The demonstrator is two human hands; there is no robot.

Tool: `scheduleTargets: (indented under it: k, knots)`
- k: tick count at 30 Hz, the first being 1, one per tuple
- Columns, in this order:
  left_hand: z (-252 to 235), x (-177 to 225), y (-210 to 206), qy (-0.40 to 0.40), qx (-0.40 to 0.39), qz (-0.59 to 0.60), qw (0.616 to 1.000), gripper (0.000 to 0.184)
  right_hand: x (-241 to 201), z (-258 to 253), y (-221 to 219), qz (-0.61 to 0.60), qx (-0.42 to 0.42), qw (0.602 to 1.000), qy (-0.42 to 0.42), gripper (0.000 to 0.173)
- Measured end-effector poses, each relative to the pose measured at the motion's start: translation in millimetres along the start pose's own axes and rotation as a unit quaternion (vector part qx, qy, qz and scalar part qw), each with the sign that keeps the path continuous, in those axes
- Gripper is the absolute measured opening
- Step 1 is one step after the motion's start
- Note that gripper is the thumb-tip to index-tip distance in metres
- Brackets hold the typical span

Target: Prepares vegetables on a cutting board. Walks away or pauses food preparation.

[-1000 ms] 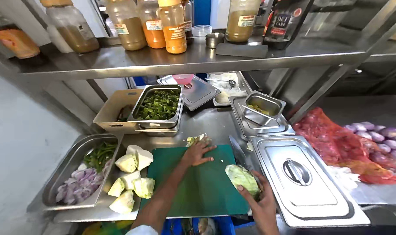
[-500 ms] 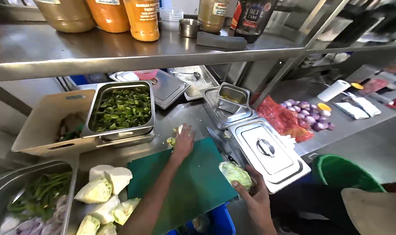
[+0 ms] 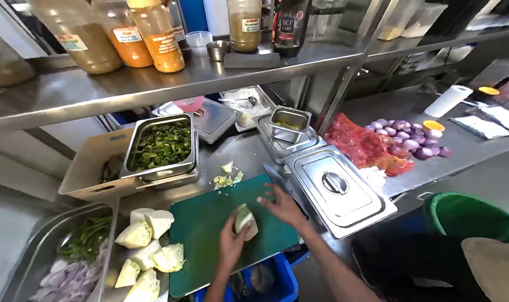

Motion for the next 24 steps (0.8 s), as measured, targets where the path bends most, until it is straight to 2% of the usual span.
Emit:
scheduleTargets:
  k: [2,3,6,9,13,19,22,24]
  knots:
    - [11,-10,32,0.026,0.100,0.051,0.993,0.065,19,-45,23,0.124,0.100,0.986,-0.047,0.045]
    - [17,-12,45,0.025,0.136,0.065,0.988,0.066,27,-64,28,0.180,0.123,0.973,-0.077,0.038]
    - [31,-13,73,0.011,0.192,0.059,0.979,0.068,38,-100,23,0.271,0.067,0.947,-0.162,0.029]
    - [40,-20,95,0.014,0.221,0.055,0.974,0.067,45,-116,12,0.309,0.001,0.929,-0.204,0.028]
    - [48,-36,116,0.043,0.242,0.030,0.969,0.067,64,-121,-2,0.308,-0.020,0.929,-0.207,0.030]
    - [45,-34,128,0.084,0.214,-0.018,0.973,0.071,62,-110,-1,0.345,0.007,0.915,-0.210,0.032]
    - [45,-36,131,0.099,0.203,-0.005,0.974,0.072,40,-94,2,0.345,0.037,0.916,-0.204,0.042]
    - [46,-36,133,0.095,0.213,0.028,0.972,0.073,13,-88,-4,0.334,0.061,0.929,-0.148,0.051]
Point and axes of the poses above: each hand's wrist, its own z-axis away from the middle knuckle, its own y-axis out of the back of the hand, x = y × z, the point moved 9 cm from there along -z, towards the middle knuckle, and after that the axes turned 15 degrees about z, right-handed, at the moved point
